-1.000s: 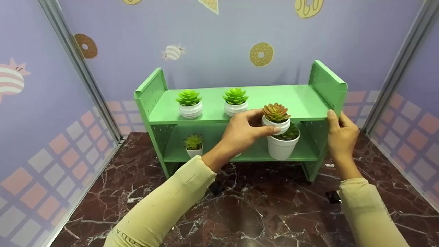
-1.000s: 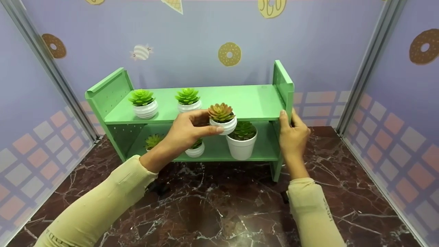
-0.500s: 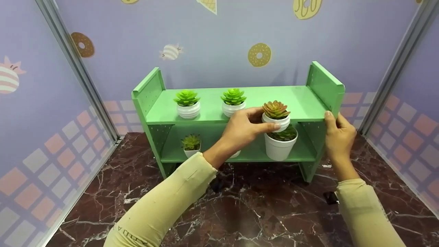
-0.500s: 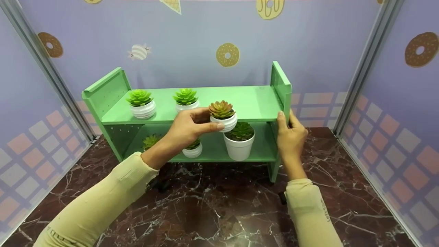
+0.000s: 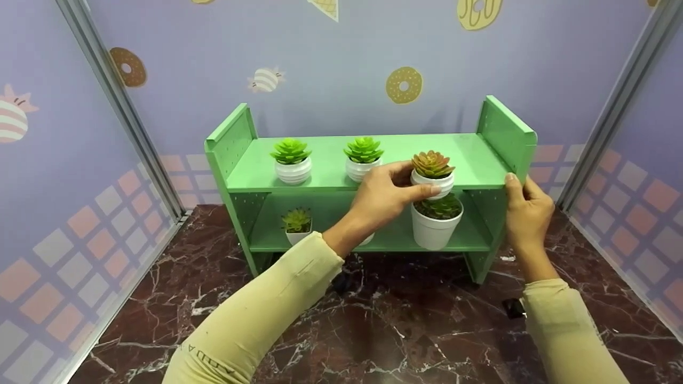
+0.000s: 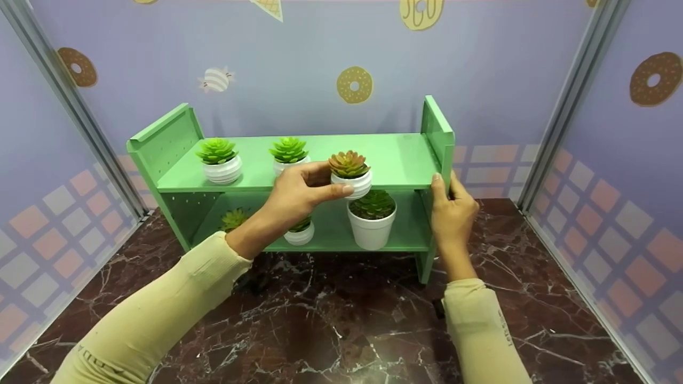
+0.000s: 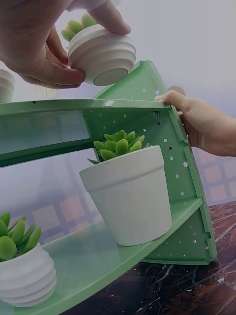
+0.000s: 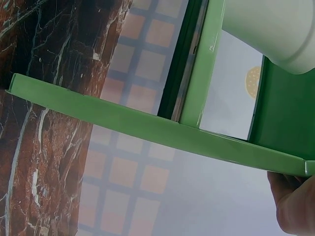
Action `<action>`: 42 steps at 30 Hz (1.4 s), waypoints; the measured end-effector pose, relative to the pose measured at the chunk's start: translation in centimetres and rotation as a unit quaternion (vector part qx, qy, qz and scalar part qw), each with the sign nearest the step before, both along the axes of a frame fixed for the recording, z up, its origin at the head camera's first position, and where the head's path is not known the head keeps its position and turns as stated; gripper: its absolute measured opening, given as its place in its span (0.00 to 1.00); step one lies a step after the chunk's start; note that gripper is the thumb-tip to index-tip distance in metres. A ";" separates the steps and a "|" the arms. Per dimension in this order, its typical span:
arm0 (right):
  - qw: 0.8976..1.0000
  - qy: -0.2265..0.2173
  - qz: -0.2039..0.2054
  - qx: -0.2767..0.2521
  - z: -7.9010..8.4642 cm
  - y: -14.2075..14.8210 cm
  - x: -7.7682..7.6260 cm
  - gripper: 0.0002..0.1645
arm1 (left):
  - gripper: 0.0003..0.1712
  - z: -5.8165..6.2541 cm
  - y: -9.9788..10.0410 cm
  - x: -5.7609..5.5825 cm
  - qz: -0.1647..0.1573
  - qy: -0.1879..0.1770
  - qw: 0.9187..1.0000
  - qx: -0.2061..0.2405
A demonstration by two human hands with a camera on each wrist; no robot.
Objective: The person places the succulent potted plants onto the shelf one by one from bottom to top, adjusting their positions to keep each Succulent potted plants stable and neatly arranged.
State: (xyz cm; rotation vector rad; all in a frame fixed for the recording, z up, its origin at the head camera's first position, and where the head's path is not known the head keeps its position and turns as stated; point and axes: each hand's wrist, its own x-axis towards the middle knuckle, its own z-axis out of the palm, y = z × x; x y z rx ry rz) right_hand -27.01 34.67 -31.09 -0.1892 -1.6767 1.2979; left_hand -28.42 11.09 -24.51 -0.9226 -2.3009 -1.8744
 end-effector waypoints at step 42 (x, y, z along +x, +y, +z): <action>1.000 0.010 0.011 -0.001 -0.6 0.7 -0.7 0.16 | 0.30 0.4 2.6 -1.4 0.041 0.033 0.998 -0.022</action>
